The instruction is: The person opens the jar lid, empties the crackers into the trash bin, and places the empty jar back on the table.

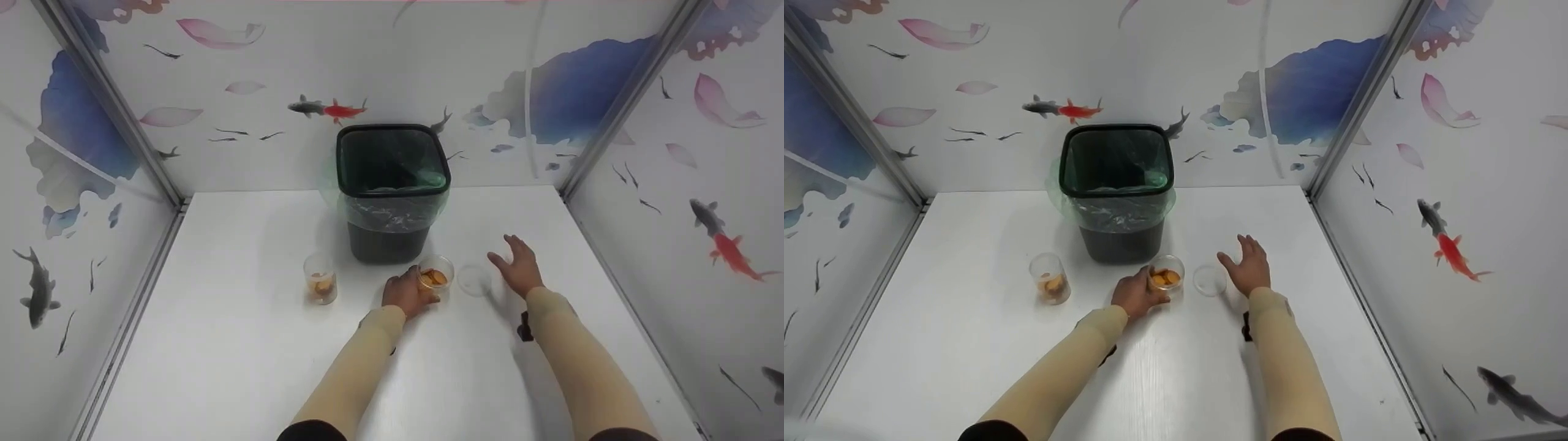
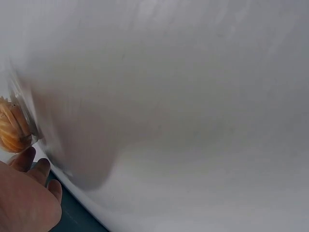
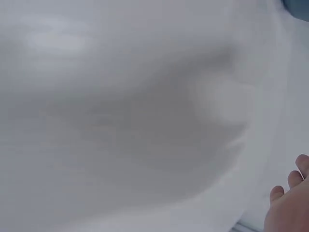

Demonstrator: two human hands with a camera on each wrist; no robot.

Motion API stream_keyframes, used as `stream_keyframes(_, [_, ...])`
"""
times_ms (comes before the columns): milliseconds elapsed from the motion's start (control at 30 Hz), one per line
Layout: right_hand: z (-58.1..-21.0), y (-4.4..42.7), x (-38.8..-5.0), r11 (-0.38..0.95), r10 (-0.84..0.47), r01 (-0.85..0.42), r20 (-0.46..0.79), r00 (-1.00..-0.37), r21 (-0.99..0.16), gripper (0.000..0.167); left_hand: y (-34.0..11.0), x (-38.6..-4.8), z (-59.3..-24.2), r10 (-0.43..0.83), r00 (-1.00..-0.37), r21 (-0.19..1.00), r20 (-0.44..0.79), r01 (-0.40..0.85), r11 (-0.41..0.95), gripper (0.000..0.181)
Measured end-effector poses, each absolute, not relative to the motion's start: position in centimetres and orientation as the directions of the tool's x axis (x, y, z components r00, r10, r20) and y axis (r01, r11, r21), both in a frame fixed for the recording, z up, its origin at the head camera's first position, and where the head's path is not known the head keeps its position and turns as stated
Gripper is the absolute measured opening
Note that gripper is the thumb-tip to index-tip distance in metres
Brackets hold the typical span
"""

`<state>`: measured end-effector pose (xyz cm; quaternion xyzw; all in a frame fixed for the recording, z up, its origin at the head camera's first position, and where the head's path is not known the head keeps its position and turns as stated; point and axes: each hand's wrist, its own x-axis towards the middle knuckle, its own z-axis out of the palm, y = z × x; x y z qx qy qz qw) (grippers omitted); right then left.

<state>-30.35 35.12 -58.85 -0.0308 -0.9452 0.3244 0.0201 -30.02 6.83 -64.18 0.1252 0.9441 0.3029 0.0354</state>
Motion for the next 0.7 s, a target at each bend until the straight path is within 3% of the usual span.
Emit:
stream_keyframes(367, [-50.0, 29.2, -35.1, 0.7, -0.023, -0.106, 0.125, -0.992, -0.706, 0.074, 6.7, -30.0, -64.4, 0.25, -0.968, 0.588, 0.025, 0.217, 0.779, 0.088])
stream_keyframes(700, [-46.8, 25.6, -37.0, 0.617, -0.12, -0.219, 0.185, -0.975, -0.756, 0.067, 6.9, -29.7, -63.9, 0.238, -0.971, 0.61, -0.013, 0.181, 0.771, 0.087])
